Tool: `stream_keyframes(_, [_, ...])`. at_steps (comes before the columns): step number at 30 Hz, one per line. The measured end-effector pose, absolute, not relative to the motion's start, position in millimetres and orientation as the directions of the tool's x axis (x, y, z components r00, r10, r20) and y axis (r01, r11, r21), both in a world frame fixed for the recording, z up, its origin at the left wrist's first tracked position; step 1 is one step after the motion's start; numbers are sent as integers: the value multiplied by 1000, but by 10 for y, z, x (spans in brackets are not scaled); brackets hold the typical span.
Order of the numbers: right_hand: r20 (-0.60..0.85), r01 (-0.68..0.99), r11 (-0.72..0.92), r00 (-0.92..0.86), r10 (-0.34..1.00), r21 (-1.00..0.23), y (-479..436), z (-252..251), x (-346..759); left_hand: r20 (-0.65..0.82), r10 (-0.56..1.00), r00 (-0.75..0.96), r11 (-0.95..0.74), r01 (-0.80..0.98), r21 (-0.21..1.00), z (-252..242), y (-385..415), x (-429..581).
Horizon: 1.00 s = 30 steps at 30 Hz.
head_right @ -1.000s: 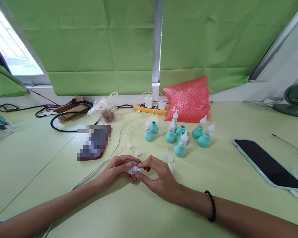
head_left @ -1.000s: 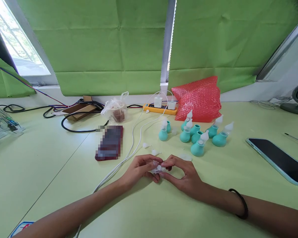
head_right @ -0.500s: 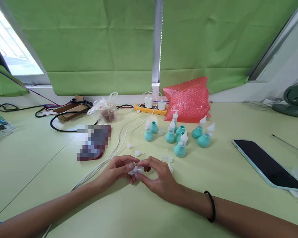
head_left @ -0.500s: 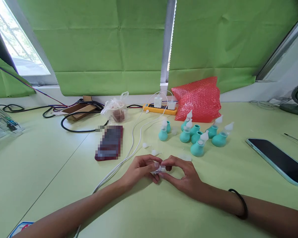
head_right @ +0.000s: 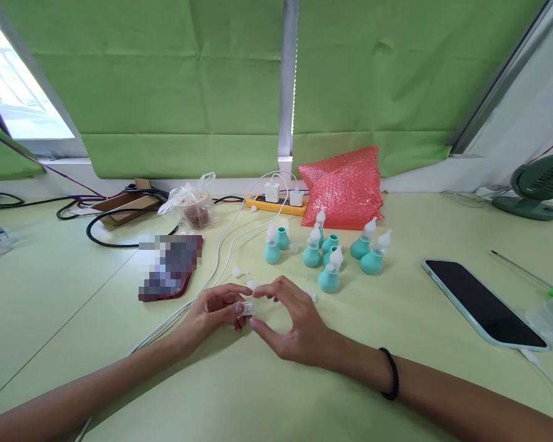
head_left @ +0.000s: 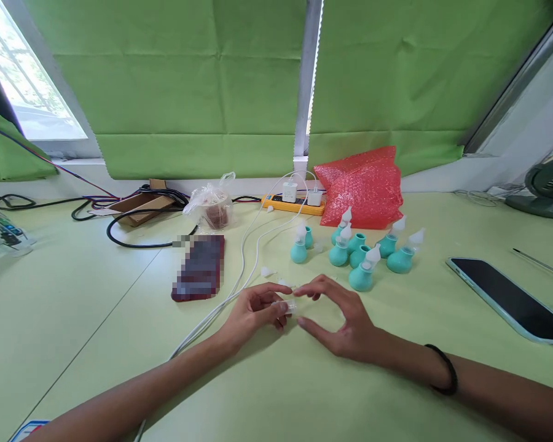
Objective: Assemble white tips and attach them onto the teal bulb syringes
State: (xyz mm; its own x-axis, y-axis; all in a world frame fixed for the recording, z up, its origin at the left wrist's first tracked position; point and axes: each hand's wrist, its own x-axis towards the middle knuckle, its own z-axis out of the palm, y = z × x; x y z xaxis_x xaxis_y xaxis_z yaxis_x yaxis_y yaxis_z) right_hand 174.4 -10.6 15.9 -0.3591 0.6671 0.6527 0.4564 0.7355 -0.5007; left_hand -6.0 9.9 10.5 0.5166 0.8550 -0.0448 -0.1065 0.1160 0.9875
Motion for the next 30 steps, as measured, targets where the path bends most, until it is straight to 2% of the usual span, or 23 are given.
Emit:
stream_keyframes(4, [769, 585, 748, -305, 561, -314, 49, 527, 1914, -71, 869, 489, 145, -115, 983, 88, 108, -57])
stream_keyframes(7, [781, 676, 726, -384, 493, -125, 314, 801, 2066, -57, 878, 475, 120, -103, 987, 89, 97, -51])
stream_keyframes(10, [618, 792, 610, -479, 623, -1, 676, 1000, 2167, -59, 885, 462, 118, -100, 988, 104, 84, -46])
stream_keyframes(13, [295, 859, 505, -506, 810, 87, 1021, 1123, 2181, -68, 873, 484, 114, -65, 991, 133, 74, -46])
stream_keyframes(16, [-36, 862, 501, -499, 866, 85, 1289, 1154, 2136, -48, 873, 485, 85, -54, 995, 162, 66, -49])
stream_keyframes(19, [-210, 849, 528, -510, 834, 34, 1485, 1086, 2084, -29, 882, 470, 68, -67, 995, 170, 62, -55])
stream_keyframes(26, [-223, 812, 582, -563, 796, 28, 1630, 922, 2046, -92, 899, 428, 160, -125, 979, 89, 102, -84])
stream_keyframes(30, [-150, 805, 587, -572, 807, 86, 1582, 1008, 2102, -131, 881, 454, 223, -156, 962, 35, 120, -87])
